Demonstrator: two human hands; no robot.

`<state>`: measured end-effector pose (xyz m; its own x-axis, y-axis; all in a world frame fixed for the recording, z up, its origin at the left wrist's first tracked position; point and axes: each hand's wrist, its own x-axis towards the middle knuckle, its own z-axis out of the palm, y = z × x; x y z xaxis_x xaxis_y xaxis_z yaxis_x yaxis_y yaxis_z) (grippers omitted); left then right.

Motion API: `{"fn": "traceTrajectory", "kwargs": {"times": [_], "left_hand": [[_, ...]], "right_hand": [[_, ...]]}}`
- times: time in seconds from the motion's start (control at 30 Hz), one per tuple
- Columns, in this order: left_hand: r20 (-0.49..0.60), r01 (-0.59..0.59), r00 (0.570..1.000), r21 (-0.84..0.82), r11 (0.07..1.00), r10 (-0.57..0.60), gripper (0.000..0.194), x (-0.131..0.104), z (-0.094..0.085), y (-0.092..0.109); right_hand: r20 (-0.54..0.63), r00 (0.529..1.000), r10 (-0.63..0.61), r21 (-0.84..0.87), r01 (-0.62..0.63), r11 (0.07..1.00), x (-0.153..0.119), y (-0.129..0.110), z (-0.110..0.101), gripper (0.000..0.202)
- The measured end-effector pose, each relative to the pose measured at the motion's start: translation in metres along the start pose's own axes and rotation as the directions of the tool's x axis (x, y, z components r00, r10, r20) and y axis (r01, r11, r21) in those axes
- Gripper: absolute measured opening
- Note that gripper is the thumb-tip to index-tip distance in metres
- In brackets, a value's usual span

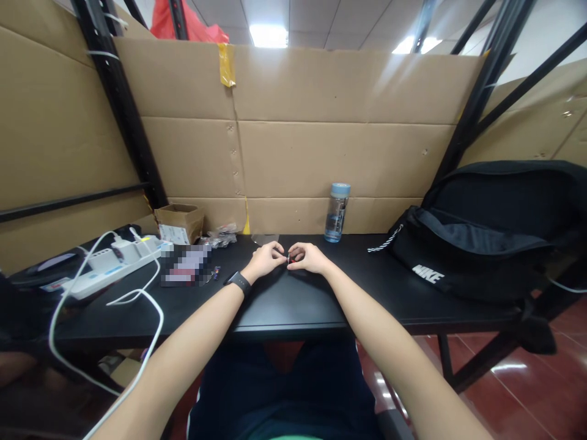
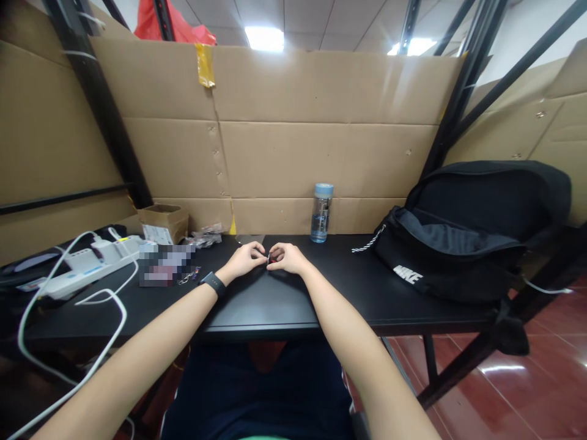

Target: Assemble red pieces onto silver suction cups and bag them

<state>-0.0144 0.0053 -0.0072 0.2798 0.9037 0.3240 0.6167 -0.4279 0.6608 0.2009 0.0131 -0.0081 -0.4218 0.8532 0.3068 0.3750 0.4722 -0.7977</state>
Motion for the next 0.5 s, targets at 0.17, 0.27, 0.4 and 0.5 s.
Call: {"fn": "traceTrajectory", "kwargs": {"times": [0.17,0.27,0.4,0.5], "left_hand": [[-0.083,-0.070,0.993,0.132,0.989,0.081,0.041,0.010,-0.006,-0.004],[-0.092,0.004,0.995,0.374,0.928,0.033,0.050,0.021,-0.007,-0.010],[0.033,0.072,0.994,0.531,0.844,-0.105,0.058,0.030,-0.007,-0.022],[0.088,0.008,0.994,0.527,0.850,-0.064,0.055,0.029,-0.012,-0.027]], "right_hand": [[-0.069,0.998,0.014,-0.012,-0.015,1.000,0.004,0.000,0.002,0.048],[-0.142,0.990,0.019,-0.080,-0.031,0.996,0.006,0.005,-0.006,0.045],[-0.218,0.975,0.040,-0.101,-0.063,0.993,0.005,0.013,-0.026,0.044],[-0.259,0.964,0.057,-0.093,-0.084,0.992,0.003,0.016,-0.040,0.044]]}}
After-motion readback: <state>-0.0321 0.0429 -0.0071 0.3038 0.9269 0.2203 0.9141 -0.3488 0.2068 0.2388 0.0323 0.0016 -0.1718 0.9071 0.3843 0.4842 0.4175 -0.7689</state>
